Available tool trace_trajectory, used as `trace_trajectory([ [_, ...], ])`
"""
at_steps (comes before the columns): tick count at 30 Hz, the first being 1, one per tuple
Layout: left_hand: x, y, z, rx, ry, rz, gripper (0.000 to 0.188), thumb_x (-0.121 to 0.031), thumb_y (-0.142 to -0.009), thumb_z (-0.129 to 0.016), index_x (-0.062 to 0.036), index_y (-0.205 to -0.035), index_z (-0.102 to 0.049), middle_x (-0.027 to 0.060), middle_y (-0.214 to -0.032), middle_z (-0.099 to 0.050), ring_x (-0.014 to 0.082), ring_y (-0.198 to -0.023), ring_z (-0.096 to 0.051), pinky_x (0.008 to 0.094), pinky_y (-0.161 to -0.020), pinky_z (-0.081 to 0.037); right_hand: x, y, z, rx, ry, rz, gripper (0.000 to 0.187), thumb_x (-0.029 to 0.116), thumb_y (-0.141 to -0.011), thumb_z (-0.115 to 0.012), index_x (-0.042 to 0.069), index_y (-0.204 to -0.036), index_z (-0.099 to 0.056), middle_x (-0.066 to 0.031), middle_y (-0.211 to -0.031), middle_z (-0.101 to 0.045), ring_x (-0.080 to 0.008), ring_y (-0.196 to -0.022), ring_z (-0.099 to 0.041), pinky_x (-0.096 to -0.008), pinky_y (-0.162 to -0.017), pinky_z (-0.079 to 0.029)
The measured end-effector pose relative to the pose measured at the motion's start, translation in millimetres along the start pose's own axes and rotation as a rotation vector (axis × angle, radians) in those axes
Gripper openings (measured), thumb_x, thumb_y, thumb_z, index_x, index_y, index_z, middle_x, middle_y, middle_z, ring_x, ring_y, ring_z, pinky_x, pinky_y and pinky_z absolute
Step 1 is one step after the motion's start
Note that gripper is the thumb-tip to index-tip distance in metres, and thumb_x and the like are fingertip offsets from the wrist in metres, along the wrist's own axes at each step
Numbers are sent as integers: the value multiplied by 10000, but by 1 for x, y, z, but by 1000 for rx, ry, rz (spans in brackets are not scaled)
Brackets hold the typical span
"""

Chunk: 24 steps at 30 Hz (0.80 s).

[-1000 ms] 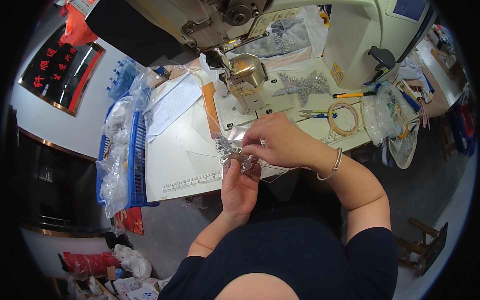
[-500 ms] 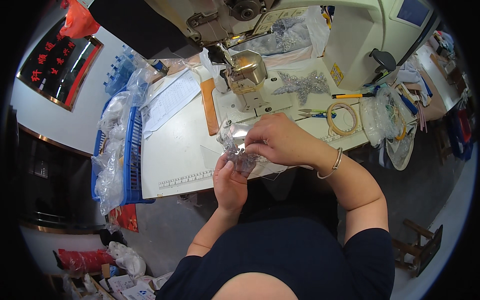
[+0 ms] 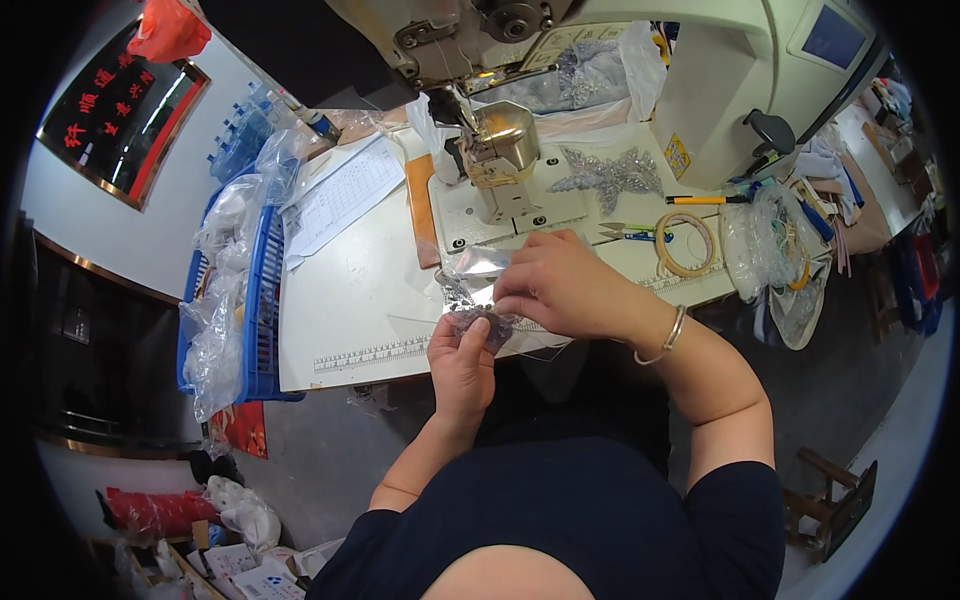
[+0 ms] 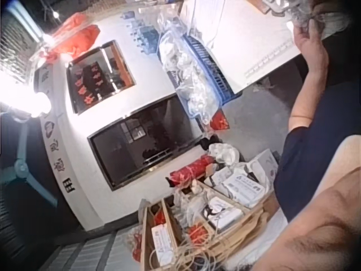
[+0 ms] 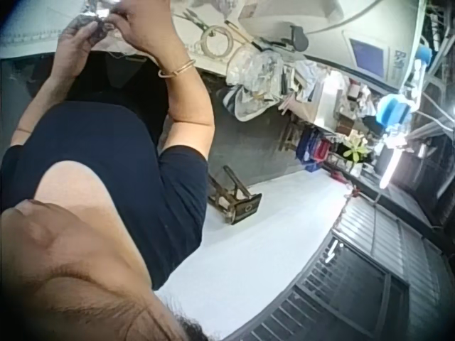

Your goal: The person sews a silver star-shaped decoration onto a clear plastic sheet using a sewing machine. They repeatedly adjust the plastic sheet, align the star under the needle, and operate the machine to stitch the item. The person also uses scissors to trim threads and a yellow tool to assist with the plastic material.

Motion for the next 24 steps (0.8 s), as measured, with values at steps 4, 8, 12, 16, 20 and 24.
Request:
trace_trajectory([
  [4,1,-3,5,-48,-31,-34,118,47,-866,-545,-9,-965,-513,84,-954,-601,117,-847,-594,260,-780,-503,5,5,24,113,101,-204,169,234,-741,-698,102,-835,-652,-26,-755,-589,-222,-818,-541,-350,-757,-433],
  [8,7,-8,11,-36,-86,-51,114,47,-862,-552,-21,-946,-516,76,-955,-604,107,-847,-586,248,-768,-494,25,2,32,-2,285,73,109,181,-710,-701,115,-755,-627,10,-733,-573,-198,-809,-527,-333,-783,-403],
  [12,6,-6,10,49,-97,-82,137,39,-866,-540,-11,-992,-523,77,-976,-605,115,-870,-587,260,-791,-489,26,-6,38,-142,321,116,60,187,-700,-677,146,-704,-634,20,-727,-586,-182,-836,-517,-384,-835,-358],
  [16,-2,-1,4,137,-69,-89,208,3,-873,-522,8,-1080,-507,96,-1026,-596,169,-936,-590,324,-853,-483,-7,-9,26,-39,231,8,124,256,-739,-691,144,-716,-641,25,-694,-597,-180,-837,-519,-395,-869,-333],
  [20,-1,-4,9,123,12,-29,227,-15,-874,-516,8,-1100,-500,106,-1043,-591,197,-960,-594,351,-869,-487,-9,-5,20,-43,186,-8,158,305,-758,-687,151,-770,-651,20,-716,-605,-185,-847,-524,-402,-891,-319],
  [24,1,-5,15,101,-3,-33,199,-14,-876,-514,4,-1075,-509,103,-1028,-595,186,-938,-599,348,-860,-492,-3,-3,19,12,145,-51,215,291,-734,-722,127,-859,-661,1,-779,-616,-190,-836,-537,-378,-903,-328],
])
Point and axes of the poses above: each hand's wrist, its own y-axis away from the middle knuckle, its own z-axis out of the back of the hand, x = y × z, the point moved 4 cm from there along -y, towards the middle knuckle
